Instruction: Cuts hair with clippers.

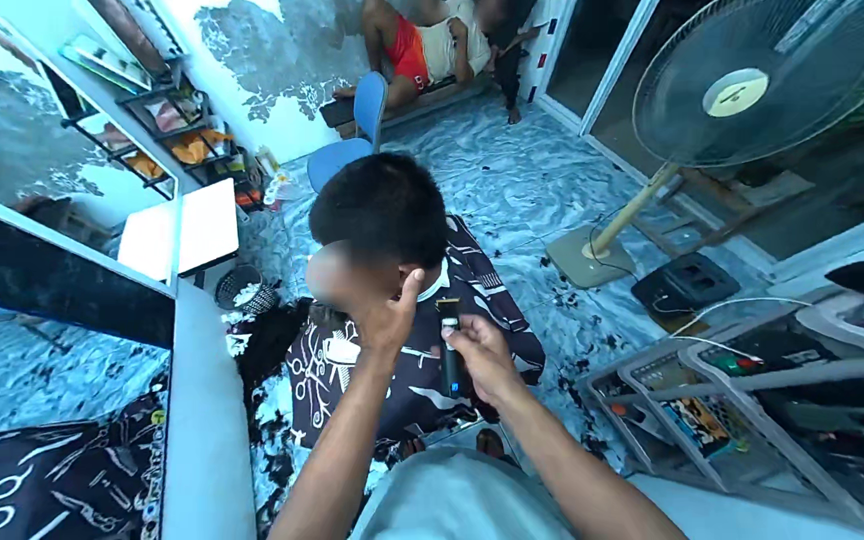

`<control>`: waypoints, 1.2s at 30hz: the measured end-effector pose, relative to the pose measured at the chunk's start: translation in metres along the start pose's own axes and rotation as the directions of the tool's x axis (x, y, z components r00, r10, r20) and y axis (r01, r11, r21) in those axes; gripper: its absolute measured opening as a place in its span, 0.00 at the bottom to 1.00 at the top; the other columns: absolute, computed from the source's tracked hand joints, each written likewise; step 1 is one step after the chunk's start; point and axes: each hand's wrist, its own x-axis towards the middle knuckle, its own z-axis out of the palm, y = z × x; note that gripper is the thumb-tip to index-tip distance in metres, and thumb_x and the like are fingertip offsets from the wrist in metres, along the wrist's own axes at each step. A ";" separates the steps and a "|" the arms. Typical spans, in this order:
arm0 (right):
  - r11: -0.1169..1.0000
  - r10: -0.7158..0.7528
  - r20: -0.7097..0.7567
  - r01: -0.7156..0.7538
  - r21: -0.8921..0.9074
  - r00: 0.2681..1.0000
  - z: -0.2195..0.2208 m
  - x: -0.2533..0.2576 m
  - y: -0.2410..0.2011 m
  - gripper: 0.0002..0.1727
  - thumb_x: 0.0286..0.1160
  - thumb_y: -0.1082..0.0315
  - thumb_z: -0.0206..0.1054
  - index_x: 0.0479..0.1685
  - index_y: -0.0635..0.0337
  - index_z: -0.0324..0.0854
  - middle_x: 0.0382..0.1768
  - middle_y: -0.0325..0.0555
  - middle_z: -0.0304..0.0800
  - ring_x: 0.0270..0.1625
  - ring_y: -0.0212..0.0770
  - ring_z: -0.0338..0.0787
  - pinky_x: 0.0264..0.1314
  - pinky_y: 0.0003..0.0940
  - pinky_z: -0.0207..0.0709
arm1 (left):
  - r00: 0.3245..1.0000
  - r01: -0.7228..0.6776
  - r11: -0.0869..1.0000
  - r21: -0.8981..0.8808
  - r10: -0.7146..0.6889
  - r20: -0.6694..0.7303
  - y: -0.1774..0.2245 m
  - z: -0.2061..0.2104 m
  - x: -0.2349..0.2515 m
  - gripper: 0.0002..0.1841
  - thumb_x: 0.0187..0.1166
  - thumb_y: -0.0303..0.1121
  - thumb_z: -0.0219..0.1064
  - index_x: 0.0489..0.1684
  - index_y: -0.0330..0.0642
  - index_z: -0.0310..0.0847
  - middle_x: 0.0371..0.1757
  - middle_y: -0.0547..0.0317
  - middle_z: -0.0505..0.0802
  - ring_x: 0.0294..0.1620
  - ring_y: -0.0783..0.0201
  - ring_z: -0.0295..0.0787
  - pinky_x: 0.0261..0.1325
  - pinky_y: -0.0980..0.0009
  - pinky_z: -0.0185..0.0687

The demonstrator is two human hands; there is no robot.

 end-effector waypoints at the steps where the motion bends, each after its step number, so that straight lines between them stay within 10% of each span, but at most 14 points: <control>1: 0.998 -0.060 0.008 0.060 -0.025 0.998 0.001 0.006 -0.005 0.19 0.77 0.71 0.70 0.62 0.72 0.76 0.45 0.56 0.91 0.42 0.49 0.95 0.45 0.45 0.94 | 1.000 0.006 1.000 -0.008 -0.006 -0.005 -0.001 0.005 0.000 0.65 0.57 0.58 0.84 0.94 0.39 0.41 0.93 0.29 0.46 0.95 0.37 0.38 0.92 0.42 0.43; 11: 0.931 -0.215 0.024 0.213 -0.297 0.976 0.021 0.040 -0.031 0.20 0.68 0.62 0.78 0.55 0.60 0.80 0.40 0.50 0.92 0.32 0.46 0.94 0.36 0.45 0.93 | 0.988 0.157 0.986 -0.048 -0.157 0.011 -0.019 0.000 -0.002 0.65 0.61 0.52 0.82 0.94 0.32 0.35 0.94 0.30 0.43 0.95 0.44 0.41 0.92 0.53 0.50; 36: 0.922 -0.218 -0.013 0.202 -0.329 0.976 0.031 0.049 -0.037 0.19 0.68 0.61 0.79 0.53 0.59 0.81 0.37 0.49 0.92 0.30 0.46 0.94 0.35 0.46 0.93 | 0.946 0.323 0.938 -0.128 -0.325 0.002 -0.025 0.013 -0.006 0.69 0.55 0.54 0.85 0.95 0.34 0.36 0.94 0.31 0.44 0.95 0.41 0.40 0.93 0.51 0.46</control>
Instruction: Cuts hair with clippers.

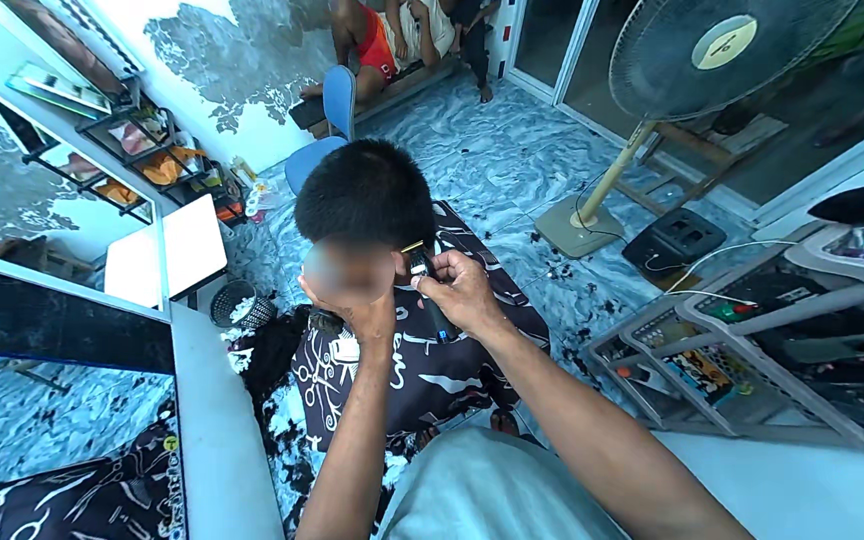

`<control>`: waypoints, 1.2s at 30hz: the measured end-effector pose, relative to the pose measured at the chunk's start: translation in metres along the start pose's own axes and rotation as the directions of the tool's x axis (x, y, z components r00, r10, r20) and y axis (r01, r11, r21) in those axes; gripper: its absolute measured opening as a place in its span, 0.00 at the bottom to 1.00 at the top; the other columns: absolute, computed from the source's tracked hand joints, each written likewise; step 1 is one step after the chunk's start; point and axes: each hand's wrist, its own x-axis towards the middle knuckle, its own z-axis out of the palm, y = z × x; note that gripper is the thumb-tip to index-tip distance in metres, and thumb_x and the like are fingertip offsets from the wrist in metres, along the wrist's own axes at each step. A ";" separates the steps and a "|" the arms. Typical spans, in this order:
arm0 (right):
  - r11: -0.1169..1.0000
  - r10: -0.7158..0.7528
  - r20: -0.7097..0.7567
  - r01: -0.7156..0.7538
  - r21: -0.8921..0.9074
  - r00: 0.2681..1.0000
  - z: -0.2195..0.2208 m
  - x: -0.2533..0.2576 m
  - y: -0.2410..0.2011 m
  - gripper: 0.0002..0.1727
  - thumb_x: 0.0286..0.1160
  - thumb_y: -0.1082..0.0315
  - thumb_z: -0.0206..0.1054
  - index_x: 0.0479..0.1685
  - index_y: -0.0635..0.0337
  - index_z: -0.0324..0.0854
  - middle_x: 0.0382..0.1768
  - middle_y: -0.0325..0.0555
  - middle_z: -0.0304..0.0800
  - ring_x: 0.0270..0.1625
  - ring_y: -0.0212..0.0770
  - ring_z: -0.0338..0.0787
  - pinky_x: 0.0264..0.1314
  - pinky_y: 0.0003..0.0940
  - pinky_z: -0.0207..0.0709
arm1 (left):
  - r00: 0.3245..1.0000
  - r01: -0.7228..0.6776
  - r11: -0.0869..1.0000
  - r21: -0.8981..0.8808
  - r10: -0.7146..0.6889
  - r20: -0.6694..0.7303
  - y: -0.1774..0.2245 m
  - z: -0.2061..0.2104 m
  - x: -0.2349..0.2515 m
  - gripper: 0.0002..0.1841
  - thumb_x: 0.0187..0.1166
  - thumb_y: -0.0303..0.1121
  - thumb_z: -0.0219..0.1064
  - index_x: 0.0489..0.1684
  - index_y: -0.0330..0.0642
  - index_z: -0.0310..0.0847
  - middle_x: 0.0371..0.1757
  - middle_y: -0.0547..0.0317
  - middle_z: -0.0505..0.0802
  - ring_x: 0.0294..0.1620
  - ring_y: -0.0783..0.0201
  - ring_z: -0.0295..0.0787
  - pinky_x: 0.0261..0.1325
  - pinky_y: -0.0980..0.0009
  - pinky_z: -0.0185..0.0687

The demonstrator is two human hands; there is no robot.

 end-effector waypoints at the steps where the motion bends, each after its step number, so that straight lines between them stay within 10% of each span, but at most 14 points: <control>1: 1.000 -0.006 0.003 0.006 0.004 1.000 0.000 0.001 0.000 0.19 0.67 0.60 0.79 0.52 0.59 0.82 0.38 0.48 0.92 0.31 0.46 0.94 0.35 0.46 0.94 | 1.000 0.004 1.000 -0.004 -0.004 0.000 0.000 0.000 0.000 0.69 0.55 0.54 0.85 0.95 0.34 0.36 0.94 0.31 0.44 0.95 0.42 0.40 0.93 0.51 0.47; 36: 0.999 -0.048 0.027 0.048 0.011 0.998 0.004 0.002 -0.013 0.18 0.68 0.61 0.78 0.53 0.59 0.84 0.38 0.48 0.94 0.30 0.44 0.95 0.34 0.44 0.94 | 0.999 0.045 0.999 0.000 -0.045 0.001 -0.001 0.002 -0.001 0.68 0.56 0.54 0.85 0.95 0.35 0.36 0.94 0.32 0.45 0.94 0.43 0.44 0.91 0.52 0.51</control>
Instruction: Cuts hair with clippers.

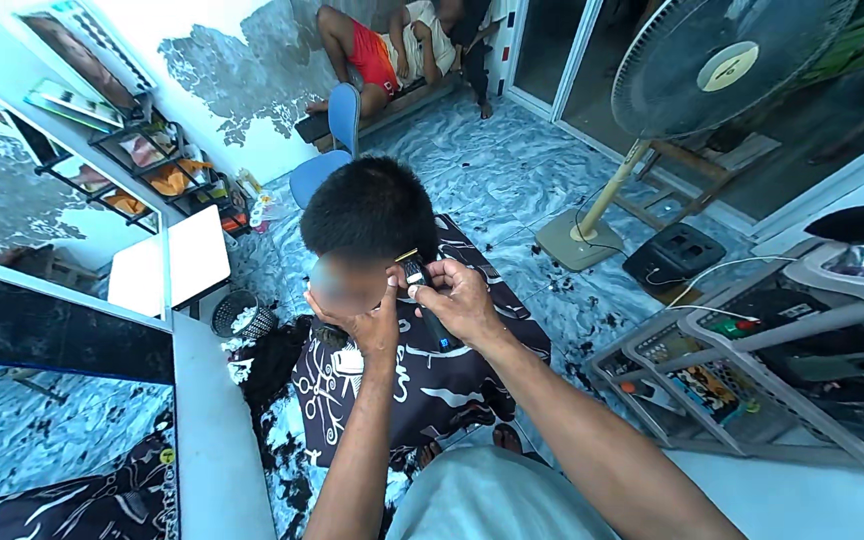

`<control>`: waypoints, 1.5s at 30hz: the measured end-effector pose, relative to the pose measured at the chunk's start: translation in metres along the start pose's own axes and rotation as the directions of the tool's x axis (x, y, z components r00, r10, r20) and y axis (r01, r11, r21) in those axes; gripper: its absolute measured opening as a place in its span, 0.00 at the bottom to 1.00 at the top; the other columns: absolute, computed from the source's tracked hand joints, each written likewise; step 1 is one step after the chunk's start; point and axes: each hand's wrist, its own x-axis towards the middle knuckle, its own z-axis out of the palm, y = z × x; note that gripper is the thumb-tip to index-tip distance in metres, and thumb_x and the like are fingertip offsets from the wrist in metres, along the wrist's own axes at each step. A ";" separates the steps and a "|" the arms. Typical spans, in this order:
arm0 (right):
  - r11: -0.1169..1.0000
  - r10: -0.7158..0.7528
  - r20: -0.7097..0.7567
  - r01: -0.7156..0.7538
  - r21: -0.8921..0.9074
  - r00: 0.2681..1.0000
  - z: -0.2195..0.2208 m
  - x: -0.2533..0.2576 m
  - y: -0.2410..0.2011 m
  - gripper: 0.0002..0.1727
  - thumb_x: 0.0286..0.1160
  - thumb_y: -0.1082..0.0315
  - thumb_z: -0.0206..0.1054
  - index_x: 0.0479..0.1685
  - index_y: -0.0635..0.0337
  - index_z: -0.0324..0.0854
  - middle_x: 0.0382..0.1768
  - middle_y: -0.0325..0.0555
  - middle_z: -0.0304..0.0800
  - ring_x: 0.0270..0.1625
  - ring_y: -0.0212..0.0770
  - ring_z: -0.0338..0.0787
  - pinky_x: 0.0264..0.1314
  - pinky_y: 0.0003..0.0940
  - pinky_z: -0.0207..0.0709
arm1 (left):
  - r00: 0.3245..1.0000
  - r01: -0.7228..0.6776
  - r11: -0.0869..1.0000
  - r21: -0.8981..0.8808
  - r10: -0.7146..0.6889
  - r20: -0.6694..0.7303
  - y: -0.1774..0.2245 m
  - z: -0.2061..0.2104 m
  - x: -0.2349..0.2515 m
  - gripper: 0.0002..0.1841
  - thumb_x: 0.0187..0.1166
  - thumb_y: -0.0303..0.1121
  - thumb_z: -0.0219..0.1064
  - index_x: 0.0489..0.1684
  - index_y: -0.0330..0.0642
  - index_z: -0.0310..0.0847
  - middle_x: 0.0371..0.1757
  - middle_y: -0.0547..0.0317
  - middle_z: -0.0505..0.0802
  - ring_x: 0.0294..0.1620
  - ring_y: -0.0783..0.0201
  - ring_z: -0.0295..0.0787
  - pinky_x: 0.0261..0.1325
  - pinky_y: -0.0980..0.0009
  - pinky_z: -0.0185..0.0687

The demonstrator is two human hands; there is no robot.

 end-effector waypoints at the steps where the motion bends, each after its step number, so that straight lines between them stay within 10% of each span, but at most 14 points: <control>1: 1.000 -0.005 0.004 0.005 0.007 1.000 0.000 0.000 -0.002 0.18 0.68 0.62 0.78 0.53 0.58 0.84 0.38 0.48 0.94 0.30 0.45 0.95 0.34 0.43 0.94 | 1.000 0.004 1.000 -0.002 -0.004 -0.002 0.000 0.000 0.000 0.68 0.56 0.54 0.86 0.95 0.36 0.36 0.94 0.32 0.44 0.94 0.43 0.44 0.90 0.52 0.52; 45: 0.998 -0.005 -0.007 0.005 -0.066 1.000 0.000 -0.003 -0.011 0.17 0.66 0.61 0.78 0.51 0.57 0.84 0.35 0.46 0.93 0.26 0.43 0.93 0.30 0.44 0.93 | 1.000 0.006 1.000 -0.013 -0.006 0.015 -0.003 -0.001 0.001 0.70 0.54 0.54 0.87 0.95 0.39 0.34 0.94 0.34 0.45 0.94 0.44 0.44 0.90 0.49 0.52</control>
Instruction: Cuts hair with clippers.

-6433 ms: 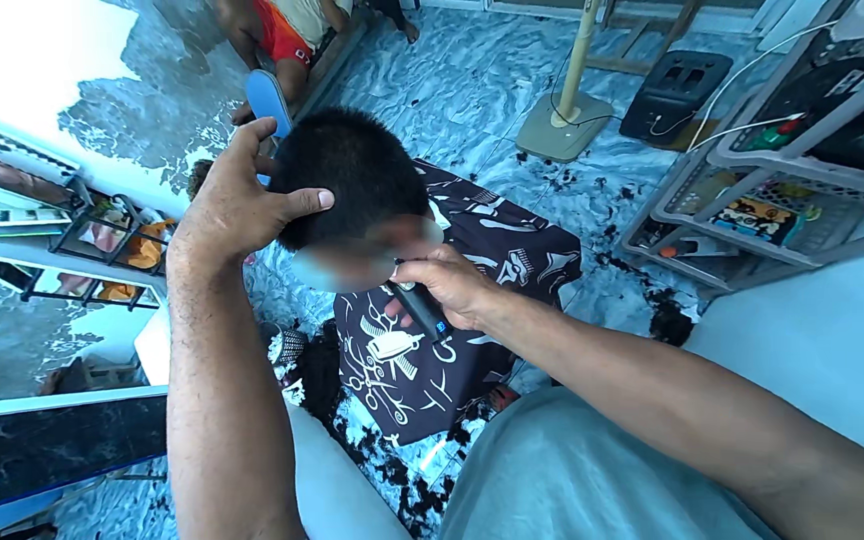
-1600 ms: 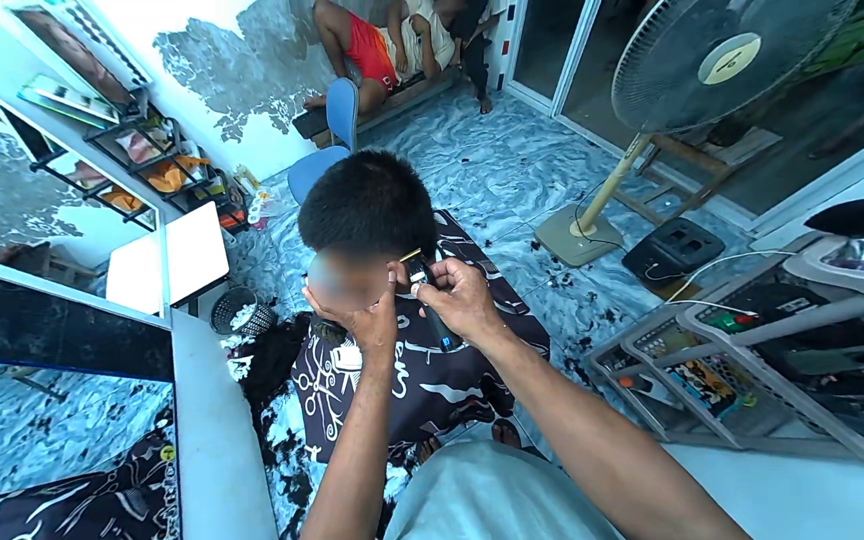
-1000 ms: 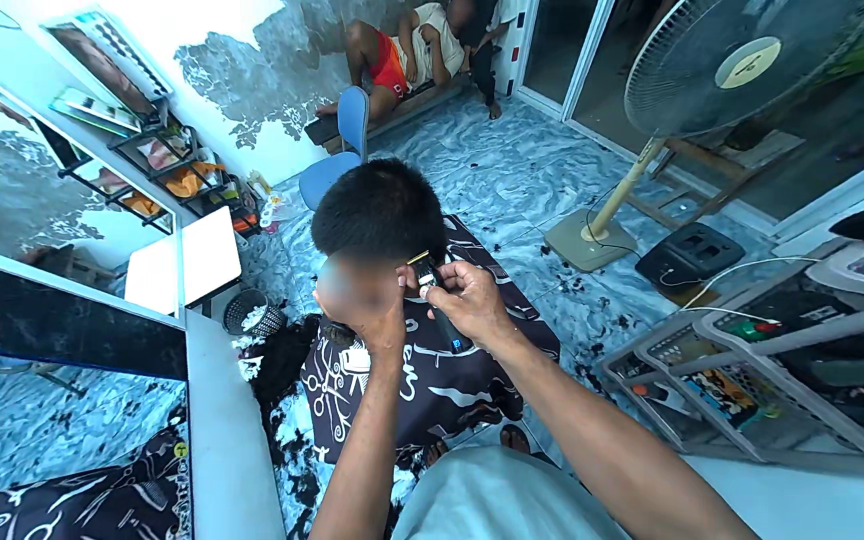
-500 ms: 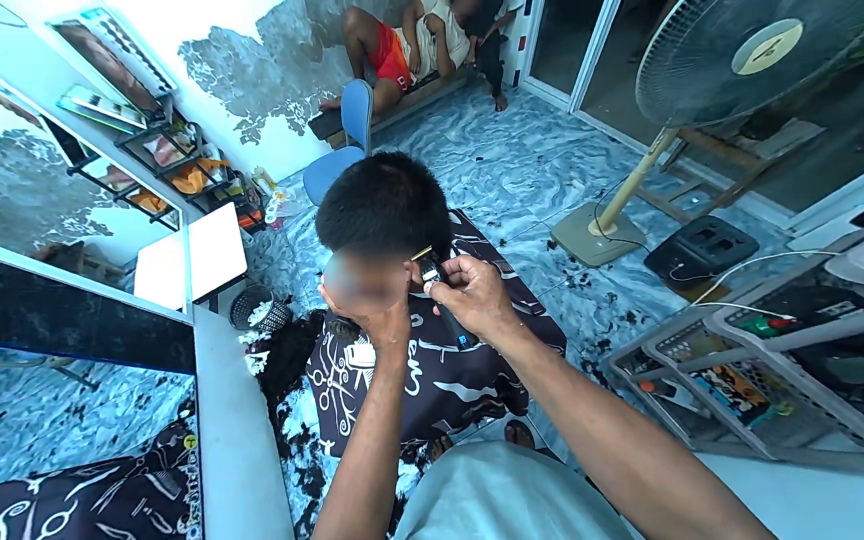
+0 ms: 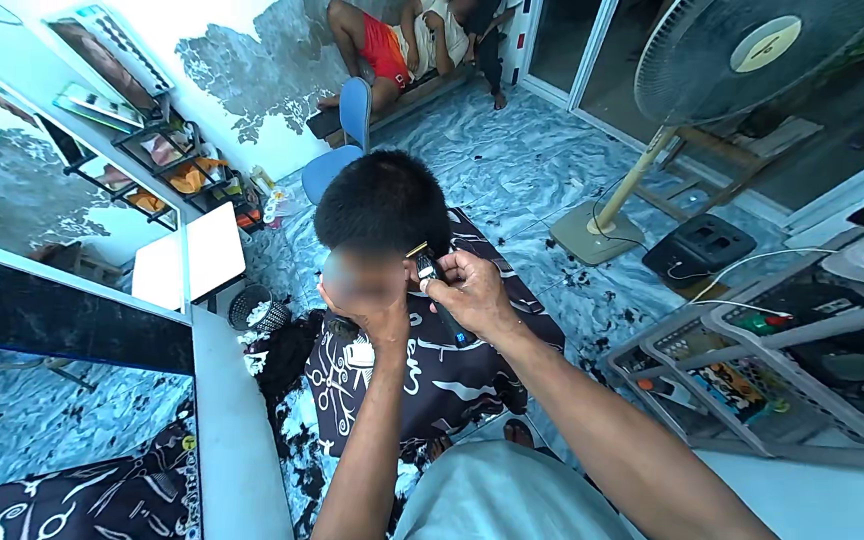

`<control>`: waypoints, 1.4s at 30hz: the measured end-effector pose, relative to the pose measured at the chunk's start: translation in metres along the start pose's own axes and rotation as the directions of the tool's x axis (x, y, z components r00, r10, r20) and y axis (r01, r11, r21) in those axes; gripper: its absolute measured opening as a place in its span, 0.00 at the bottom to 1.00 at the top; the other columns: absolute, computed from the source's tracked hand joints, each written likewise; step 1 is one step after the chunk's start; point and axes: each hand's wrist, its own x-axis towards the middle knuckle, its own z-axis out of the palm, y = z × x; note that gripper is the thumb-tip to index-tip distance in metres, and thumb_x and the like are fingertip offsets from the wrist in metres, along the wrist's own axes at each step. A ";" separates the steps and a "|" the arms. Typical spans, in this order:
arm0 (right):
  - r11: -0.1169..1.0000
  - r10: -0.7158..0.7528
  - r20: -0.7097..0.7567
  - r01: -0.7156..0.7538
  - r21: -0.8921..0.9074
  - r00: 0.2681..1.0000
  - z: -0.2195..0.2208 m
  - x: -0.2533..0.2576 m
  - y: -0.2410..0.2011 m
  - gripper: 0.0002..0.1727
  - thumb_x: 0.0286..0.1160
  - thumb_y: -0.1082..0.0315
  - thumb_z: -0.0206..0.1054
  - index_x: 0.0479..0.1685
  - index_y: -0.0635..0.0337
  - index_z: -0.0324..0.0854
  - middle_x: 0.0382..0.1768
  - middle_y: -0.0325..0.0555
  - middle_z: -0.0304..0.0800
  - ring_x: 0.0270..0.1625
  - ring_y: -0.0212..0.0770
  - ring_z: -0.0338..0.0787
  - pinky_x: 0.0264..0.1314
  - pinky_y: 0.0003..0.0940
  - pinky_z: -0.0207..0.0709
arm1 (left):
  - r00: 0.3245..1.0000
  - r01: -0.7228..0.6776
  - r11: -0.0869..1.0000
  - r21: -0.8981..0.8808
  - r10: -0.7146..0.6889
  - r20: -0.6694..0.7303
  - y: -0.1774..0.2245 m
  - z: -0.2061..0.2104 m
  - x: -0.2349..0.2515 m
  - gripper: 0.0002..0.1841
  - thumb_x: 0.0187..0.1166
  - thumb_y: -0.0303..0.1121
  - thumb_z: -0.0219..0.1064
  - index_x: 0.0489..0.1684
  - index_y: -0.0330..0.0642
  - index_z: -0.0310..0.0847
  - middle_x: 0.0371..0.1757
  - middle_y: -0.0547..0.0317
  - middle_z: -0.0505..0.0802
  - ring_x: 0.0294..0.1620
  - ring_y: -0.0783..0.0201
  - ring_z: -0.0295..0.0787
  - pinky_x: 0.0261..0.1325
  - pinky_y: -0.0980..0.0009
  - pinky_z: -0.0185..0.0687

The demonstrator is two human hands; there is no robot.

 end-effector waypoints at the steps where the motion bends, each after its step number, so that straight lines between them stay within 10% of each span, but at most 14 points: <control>1: 1.000 0.005 0.000 -0.005 0.004 1.000 0.000 0.000 0.001 0.17 0.66 0.61 0.78 0.51 0.58 0.84 0.36 0.46 0.93 0.27 0.43 0.94 0.31 0.44 0.93 | 1.000 0.001 1.000 0.003 -0.001 -0.001 0.000 0.000 0.000 0.70 0.54 0.54 0.87 0.95 0.39 0.34 0.94 0.34 0.45 0.94 0.44 0.44 0.90 0.50 0.51; 42: 0.966 -0.036 -0.015 0.031 -0.258 0.999 -0.002 0.001 -0.004 0.18 0.67 0.60 0.80 0.51 0.56 0.84 0.36 0.43 0.93 0.28 0.39 0.92 0.34 0.43 0.91 | 0.993 0.112 0.989 -0.097 -0.114 -0.015 -0.003 0.010 -0.012 0.68 0.61 0.52 0.84 0.96 0.40 0.29 0.94 0.34 0.45 0.93 0.46 0.49 0.90 0.54 0.52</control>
